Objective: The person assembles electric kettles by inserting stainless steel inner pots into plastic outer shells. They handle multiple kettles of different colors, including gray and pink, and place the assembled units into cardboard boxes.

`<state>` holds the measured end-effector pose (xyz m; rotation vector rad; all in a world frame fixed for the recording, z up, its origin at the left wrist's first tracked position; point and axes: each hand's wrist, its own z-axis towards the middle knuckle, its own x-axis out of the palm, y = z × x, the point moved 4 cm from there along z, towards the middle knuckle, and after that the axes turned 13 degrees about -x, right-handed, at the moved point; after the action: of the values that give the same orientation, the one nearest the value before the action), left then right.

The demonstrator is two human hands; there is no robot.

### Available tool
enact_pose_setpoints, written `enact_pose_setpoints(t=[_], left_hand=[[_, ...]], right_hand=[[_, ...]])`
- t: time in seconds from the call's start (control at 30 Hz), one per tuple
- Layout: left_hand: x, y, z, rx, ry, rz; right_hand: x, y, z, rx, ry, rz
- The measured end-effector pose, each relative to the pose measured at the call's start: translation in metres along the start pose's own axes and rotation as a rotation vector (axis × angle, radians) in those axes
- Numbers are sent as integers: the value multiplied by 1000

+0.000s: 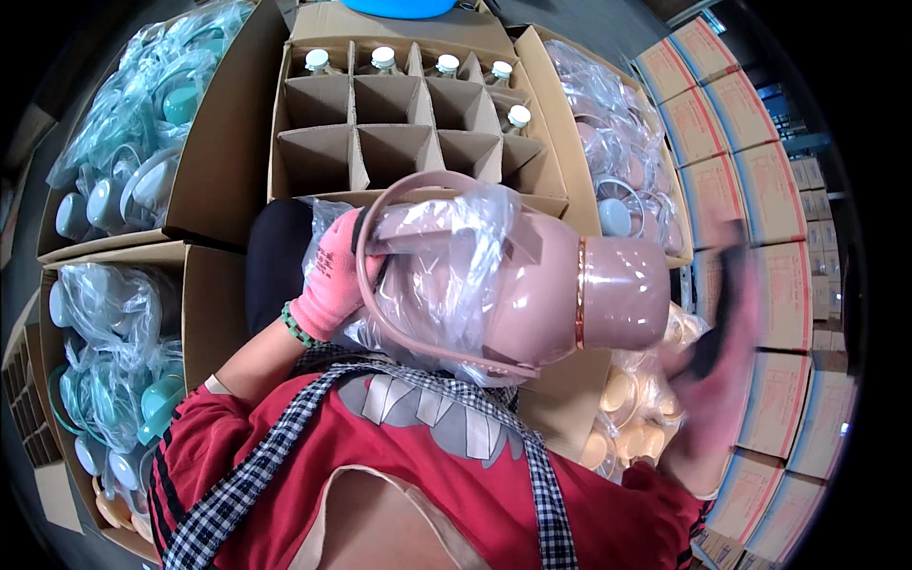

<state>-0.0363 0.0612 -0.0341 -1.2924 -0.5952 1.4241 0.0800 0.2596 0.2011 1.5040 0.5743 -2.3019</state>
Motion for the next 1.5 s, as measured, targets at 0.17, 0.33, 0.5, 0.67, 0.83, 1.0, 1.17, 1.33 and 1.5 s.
enact_pose_setpoints(t=[0.17, 0.33, 0.5, 0.67, 0.83, 1.0, 1.17, 1.33, 1.5], left_hand=[[17, 32, -4, -123, 117, -162], [-3, 36, -18, -66, 111, 72], [-33, 45, -40, 57, 129, 209], [-42, 39, -39, 88, 110, 278], [-93, 46, -31, -135, -50, 100], [-144, 104, -52, -372, -347, 182], [-169, 103, -56, -530, -553, -5], [-220, 111, -33, -507, -888, -558], [-165, 10, 5, 175, -602, 748]], right_hand=[[89, 100, 26, -812, 477, 289], [147, 92, 64, -816, 721, 6], [61, 25, 131, 310, 823, -222], [106, 59, 146, -370, 631, 27], [147, 51, 160, -298, 709, 266], [140, 27, 148, -147, 696, 506], [137, 10, 114, 65, 905, 590], [84, -44, 79, 571, 447, 638], [54, -68, 75, 788, -148, 1015]])
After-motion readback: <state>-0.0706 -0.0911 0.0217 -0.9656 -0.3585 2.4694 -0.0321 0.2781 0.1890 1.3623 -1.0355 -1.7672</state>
